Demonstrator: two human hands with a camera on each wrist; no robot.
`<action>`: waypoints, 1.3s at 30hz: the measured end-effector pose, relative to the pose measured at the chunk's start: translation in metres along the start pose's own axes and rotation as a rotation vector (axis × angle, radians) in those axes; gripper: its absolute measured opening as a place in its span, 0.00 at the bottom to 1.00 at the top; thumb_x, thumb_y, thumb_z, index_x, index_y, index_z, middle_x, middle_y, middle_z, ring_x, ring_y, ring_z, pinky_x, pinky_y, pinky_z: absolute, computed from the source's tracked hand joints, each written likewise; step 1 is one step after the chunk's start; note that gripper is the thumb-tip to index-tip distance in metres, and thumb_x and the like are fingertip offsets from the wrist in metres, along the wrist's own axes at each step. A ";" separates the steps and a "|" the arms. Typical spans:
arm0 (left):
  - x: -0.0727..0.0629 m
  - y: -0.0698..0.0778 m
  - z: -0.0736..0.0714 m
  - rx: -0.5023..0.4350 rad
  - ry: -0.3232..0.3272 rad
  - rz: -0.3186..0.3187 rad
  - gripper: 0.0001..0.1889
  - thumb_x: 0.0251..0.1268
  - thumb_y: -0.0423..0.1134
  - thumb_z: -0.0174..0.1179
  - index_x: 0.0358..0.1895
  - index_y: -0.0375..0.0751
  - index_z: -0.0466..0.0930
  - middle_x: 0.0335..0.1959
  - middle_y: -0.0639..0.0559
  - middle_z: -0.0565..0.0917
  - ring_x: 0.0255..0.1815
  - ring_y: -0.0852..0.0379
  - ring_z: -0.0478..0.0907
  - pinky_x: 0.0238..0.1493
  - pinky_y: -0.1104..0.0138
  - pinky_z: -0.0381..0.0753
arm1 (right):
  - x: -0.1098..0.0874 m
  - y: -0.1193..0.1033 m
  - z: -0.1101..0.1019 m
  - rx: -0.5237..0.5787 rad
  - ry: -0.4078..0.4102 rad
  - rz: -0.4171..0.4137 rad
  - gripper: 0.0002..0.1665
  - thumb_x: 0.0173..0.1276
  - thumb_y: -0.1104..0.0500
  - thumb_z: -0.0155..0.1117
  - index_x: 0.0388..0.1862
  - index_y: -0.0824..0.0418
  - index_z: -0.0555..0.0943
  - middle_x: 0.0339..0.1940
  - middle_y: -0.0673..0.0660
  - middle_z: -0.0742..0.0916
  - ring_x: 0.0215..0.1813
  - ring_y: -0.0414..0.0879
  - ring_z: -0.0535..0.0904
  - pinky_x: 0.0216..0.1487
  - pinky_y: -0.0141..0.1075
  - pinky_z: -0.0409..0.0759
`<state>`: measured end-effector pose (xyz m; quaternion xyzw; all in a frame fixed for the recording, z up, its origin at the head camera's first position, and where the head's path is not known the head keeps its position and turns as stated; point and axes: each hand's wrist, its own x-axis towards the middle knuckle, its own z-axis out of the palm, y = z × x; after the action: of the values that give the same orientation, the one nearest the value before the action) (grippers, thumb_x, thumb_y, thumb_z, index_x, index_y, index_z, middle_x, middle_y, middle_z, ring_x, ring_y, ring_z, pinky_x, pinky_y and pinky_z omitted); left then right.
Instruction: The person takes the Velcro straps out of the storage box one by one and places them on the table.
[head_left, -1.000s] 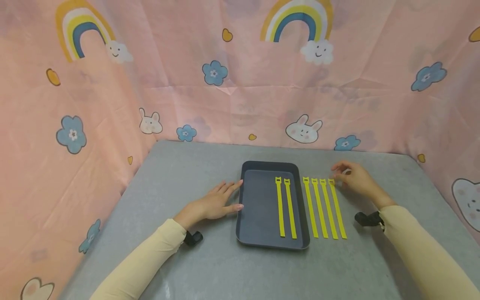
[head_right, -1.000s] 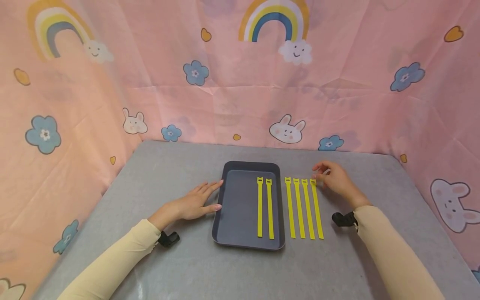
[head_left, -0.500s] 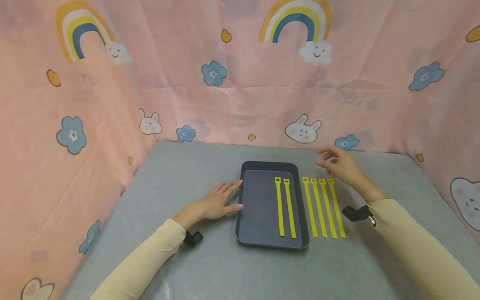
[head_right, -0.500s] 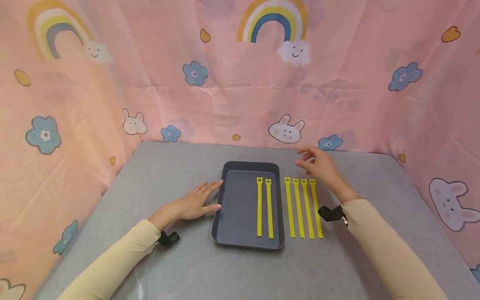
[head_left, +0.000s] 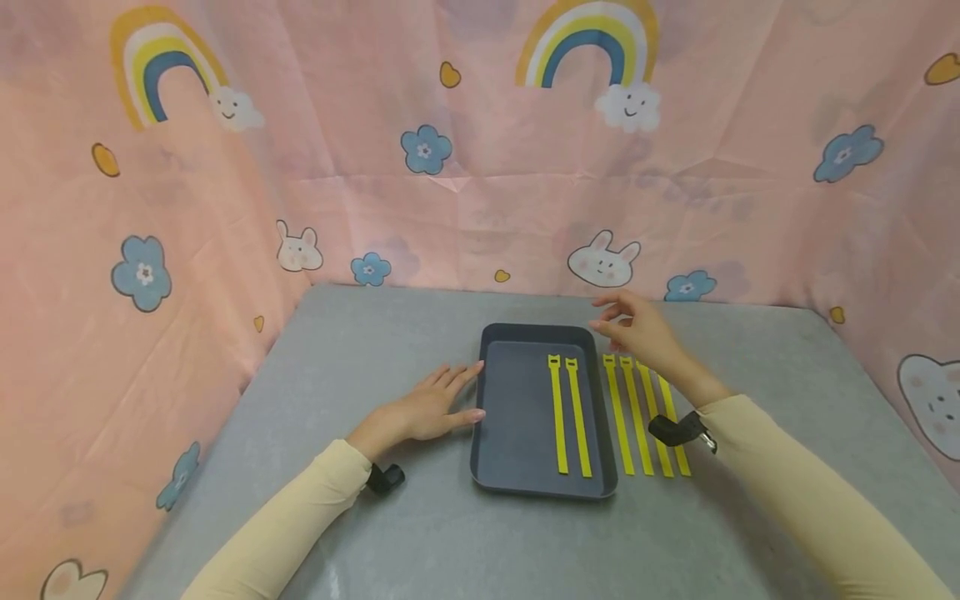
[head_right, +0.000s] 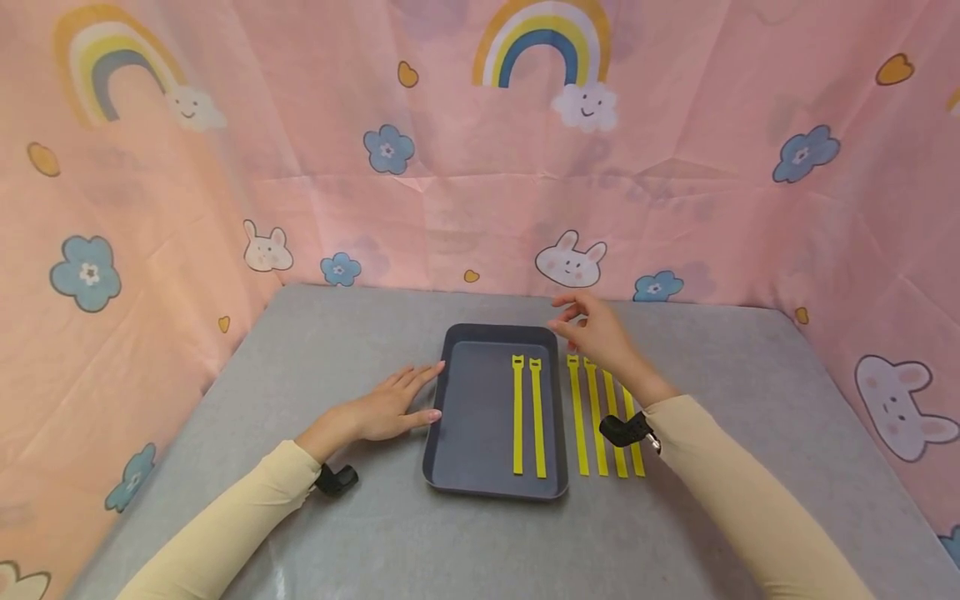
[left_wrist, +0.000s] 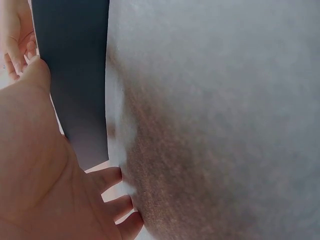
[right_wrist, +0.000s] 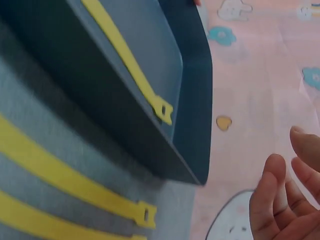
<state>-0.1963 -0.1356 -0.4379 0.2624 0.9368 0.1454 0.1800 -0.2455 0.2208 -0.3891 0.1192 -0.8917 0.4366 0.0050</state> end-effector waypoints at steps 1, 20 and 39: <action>0.000 0.000 0.000 -0.002 -0.001 -0.001 0.43 0.72 0.69 0.42 0.80 0.64 0.30 0.83 0.46 0.44 0.84 0.40 0.38 0.81 0.46 0.44 | 0.000 -0.001 0.002 0.012 -0.005 0.004 0.25 0.72 0.51 0.64 0.63 0.57 0.73 0.47 0.63 0.83 0.29 0.53 0.82 0.34 0.42 0.85; 0.000 0.000 0.000 -0.003 0.016 0.005 0.43 0.72 0.68 0.42 0.81 0.62 0.32 0.83 0.44 0.47 0.84 0.38 0.40 0.81 0.46 0.44 | -0.008 -0.025 0.060 0.136 -0.176 0.096 0.27 0.75 0.53 0.60 0.66 0.66 0.70 0.49 0.71 0.83 0.48 0.62 0.82 0.48 0.49 0.86; -0.001 0.004 -0.002 -0.010 0.010 -0.014 0.43 0.72 0.69 0.43 0.81 0.61 0.34 0.83 0.45 0.47 0.84 0.38 0.40 0.81 0.45 0.45 | -0.010 -0.031 0.089 0.008 -0.250 0.147 0.27 0.75 0.51 0.59 0.65 0.66 0.71 0.49 0.65 0.88 0.50 0.56 0.86 0.48 0.45 0.86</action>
<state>-0.1945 -0.1335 -0.4344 0.2540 0.9388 0.1501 0.1777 -0.2202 0.1348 -0.4212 0.1074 -0.8899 0.4212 -0.1387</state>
